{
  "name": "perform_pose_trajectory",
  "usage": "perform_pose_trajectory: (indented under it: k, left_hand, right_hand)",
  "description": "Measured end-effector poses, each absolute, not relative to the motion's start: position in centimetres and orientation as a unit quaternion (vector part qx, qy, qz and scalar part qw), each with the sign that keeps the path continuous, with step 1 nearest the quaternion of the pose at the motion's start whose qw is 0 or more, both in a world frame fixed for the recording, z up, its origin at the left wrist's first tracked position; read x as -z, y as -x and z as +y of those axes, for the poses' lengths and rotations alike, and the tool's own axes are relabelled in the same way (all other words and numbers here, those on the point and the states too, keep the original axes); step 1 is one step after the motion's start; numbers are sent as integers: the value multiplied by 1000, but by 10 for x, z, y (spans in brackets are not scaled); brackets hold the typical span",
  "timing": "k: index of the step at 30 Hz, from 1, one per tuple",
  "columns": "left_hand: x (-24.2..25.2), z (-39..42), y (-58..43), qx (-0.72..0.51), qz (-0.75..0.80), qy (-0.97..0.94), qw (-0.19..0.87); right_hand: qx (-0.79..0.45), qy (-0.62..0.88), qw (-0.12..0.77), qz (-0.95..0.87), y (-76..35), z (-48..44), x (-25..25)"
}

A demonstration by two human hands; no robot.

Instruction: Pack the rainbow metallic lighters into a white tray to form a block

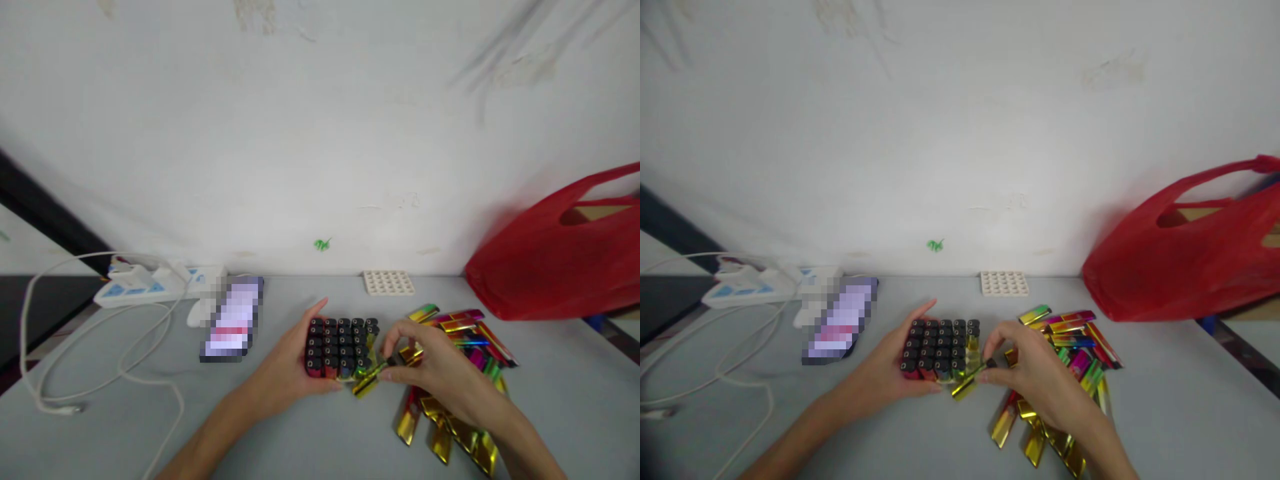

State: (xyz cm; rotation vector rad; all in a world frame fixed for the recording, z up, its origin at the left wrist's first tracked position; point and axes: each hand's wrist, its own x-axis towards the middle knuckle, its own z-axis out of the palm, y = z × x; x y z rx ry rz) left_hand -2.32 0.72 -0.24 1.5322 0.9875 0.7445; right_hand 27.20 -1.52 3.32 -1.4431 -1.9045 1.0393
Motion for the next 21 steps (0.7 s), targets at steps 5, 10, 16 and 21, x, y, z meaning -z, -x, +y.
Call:
perform_pose_trajectory:
  k: [5,10,16,21]
  left_hand:
    - [2,8,23,-316,408,-647,562]
    - [3,10,24,-312,408,-644,567]
    - [5,8,25,-314,422,-651,547]
    - [3,8,25,-310,422,-648,553]
  right_hand:
    - [-438,521,291,-672,-271,-14,-37]
    - [-433,515,331,-662,-269,-12,-35]
    - [-478,512,385,-600,-274,-9,-28]
    - [-489,513,389,-589,-277,-9,-30]
